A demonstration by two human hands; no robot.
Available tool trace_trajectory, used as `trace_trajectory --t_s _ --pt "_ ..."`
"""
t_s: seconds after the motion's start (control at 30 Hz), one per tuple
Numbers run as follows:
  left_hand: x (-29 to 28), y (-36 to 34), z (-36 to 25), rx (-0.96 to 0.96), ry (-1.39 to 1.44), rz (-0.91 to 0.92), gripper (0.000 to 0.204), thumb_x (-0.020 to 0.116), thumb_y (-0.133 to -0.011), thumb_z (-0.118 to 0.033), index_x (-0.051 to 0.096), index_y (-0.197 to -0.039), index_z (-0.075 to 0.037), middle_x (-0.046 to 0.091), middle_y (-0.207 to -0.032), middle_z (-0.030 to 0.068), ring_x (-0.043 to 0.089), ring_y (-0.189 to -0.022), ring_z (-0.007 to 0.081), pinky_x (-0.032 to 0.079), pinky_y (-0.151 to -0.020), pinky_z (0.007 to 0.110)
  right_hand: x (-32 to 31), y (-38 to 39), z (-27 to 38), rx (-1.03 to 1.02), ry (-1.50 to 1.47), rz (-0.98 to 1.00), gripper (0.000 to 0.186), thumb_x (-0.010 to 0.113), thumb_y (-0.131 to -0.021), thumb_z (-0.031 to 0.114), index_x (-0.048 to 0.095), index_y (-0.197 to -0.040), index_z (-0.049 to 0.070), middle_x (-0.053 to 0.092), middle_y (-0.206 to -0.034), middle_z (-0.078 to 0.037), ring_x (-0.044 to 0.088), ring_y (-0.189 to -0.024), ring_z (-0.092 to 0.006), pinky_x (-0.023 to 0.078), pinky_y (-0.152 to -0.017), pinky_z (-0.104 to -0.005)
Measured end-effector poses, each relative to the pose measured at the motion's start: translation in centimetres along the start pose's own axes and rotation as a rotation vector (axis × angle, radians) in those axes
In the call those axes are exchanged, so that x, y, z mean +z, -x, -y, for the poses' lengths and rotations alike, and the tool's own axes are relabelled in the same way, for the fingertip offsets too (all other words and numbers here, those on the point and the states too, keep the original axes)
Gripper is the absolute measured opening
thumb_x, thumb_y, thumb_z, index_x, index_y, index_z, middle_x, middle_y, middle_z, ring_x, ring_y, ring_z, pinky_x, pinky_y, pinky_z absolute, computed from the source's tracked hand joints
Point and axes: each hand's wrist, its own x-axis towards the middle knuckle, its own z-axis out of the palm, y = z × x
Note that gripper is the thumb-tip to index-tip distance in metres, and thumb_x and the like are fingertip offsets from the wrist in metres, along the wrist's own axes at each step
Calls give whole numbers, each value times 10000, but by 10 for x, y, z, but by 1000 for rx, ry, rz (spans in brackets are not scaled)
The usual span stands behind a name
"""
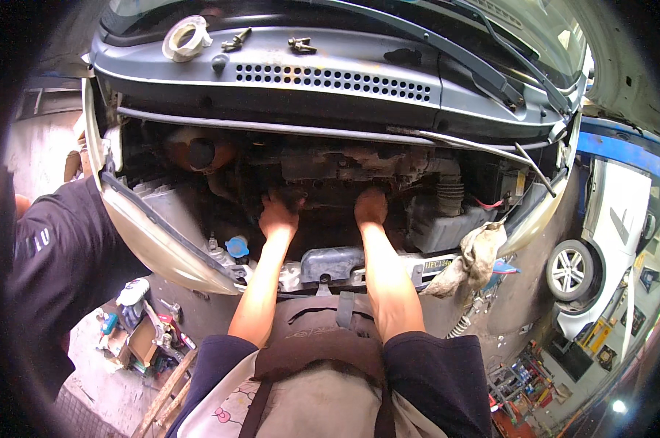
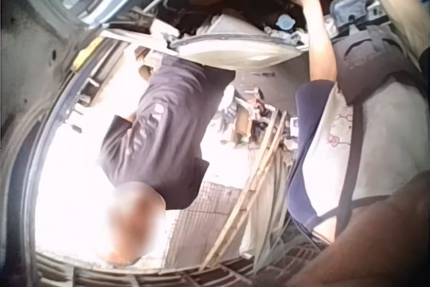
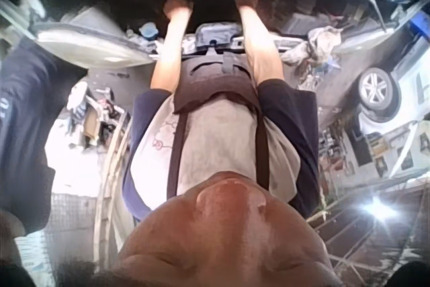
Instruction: The person works on a car engine with the hood open in a garage. They handle a small metal part, wrap it with tape, and install it into the engine bay. They use a wrench to tighten components and interact with another person who is also working on the vehicle.
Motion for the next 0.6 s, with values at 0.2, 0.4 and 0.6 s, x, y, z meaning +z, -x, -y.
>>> trace_trajectory --t_s 0.2,0.4,0.6 --pt "6 -1 3 4 -3 -46 941 697 -838 -536 269 -1478 6 432 -1420 265 658 -975 452 557 -781 510 13 -10 -6 -84 -44 -15 244 525 -898 129 674 -1065 34 661 -1120 -257 642 -1031 -446 544 -862 -520" --pt "12 -14 23 69 133 -45 898 732 -828 -474 312 -1473 -10 400 -1444 296 543 -1188 479 505 -945 508 27 -22 -17 -425 387 26 238 554 -881 125 692 -1041 16 681 -1057 -213 661 -1015 -382 540 -877 -490" --pt "13 -16 29 175 188 -121 683 746 -845 -310 445 -1405 -62 403 -1447 281 517 -1224 474 496 -976 498 -31 42 40 -49 136 166 374 515 -968 329 573 -1185 30 690 -1053 -228 685 -948 -404 574 -806 -473"
